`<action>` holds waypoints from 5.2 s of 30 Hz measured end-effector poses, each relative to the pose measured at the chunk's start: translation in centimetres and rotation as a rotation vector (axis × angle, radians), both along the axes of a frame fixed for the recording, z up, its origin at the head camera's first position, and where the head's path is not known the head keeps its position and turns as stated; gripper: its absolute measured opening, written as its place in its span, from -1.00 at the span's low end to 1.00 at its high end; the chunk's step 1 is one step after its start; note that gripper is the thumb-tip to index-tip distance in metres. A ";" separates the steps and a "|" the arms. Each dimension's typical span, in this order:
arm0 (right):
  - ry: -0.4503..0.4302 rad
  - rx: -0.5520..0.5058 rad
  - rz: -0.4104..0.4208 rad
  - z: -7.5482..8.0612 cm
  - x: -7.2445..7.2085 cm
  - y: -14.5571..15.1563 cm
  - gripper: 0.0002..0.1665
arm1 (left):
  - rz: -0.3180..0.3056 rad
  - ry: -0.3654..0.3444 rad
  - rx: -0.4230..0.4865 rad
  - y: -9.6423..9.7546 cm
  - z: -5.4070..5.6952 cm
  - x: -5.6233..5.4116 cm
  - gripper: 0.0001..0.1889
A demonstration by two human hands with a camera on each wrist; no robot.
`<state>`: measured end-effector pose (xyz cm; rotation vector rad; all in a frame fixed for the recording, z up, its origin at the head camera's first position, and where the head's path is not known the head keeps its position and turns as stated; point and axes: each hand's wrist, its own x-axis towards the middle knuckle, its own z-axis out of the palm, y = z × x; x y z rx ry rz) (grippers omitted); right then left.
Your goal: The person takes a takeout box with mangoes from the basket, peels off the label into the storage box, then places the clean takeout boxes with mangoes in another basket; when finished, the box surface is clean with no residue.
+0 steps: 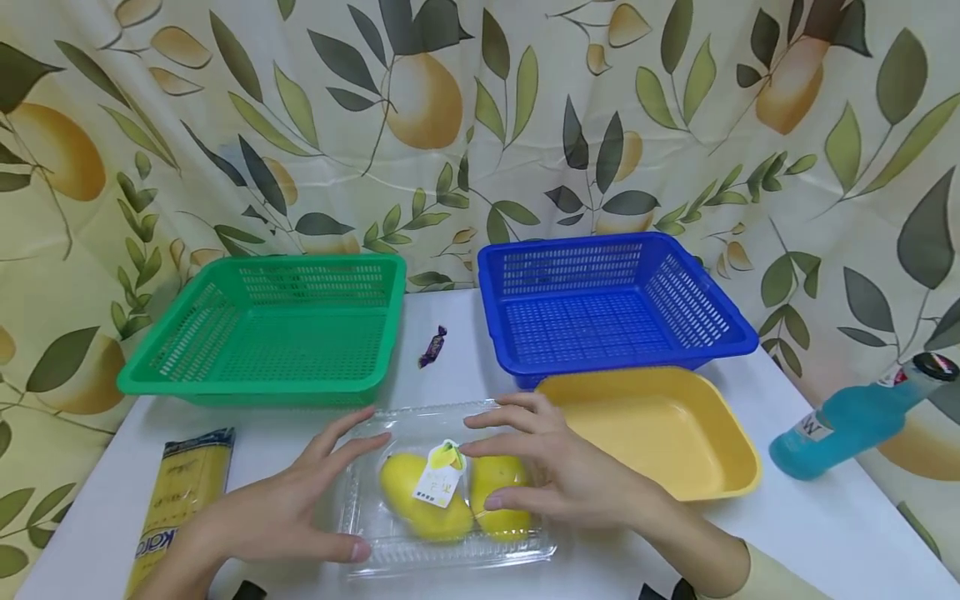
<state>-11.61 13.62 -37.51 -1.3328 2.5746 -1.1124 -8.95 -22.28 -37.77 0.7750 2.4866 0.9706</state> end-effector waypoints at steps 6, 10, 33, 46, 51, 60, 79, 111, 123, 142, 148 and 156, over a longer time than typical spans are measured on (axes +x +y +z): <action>0.076 -0.001 0.052 -0.1 -0.4 -1.6 -0.52 | -0.010 -0.046 -0.011 -0.3 -0.2 -0.2 0.00; 0.179 0.019 0.054 -0.2 -0.7 -2.3 -0.56 | -0.014 -0.052 0.017 -0.2 -0.3 -0.3 0.01; 0.361 0.116 0.193 -0.4 -1.7 -4.4 -0.86 | -0.010 -0.078 0.060 -0.2 -0.8 -0.3 0.02; 0.411 0.157 0.255 -0.6 -1.4 -5.1 -0.94 | -0.006 -0.107 0.057 -0.2 -0.8 -0.3 0.01; 0.429 0.158 0.263 -0.8 -1.4 -5.2 -0.94 | -0.002 -0.113 0.060 -0.2 -1.0 -0.3 0.00; 0.403 0.172 0.291 -0.7 -1.2 -5.1 -0.94 | -0.003 -0.114 0.072 -0.3 -1.3 -0.4 0.00; 0.197 -0.003 0.260 -1.1 -1.7 -5.1 -0.94 | -0.003 -0.066 0.033 -0.1 -1.6 -0.2 -0.08; 0.025 -0.370 0.077 -0.2 -1.7 0.5 -0.67 | -0.007 -0.084 0.010 -0.1 -1.5 -0.5 -0.10; 0.036 -0.307 0.005 1.9 -1.5 3.3 -0.62 | 0.002 -0.057 0.035 -0.4 -1.6 0.0 -0.08; 0.107 -0.197 -0.201 0.9 -0.6 9.8 -0.55 | 0.000 -0.050 0.041 -0.8 -1.8 0.4 -0.05; 0.113 -0.118 -0.288 0.6 -0.3 12.3 -0.49 | -0.011 -0.047 0.033 -0.8 -1.7 0.1 -0.05; 0.149 -0.071 -0.301 0.2 -0.1 15.2 -0.49 | -0.025 -0.098 0.030 -0.3 -1.5 -0.3 -0.08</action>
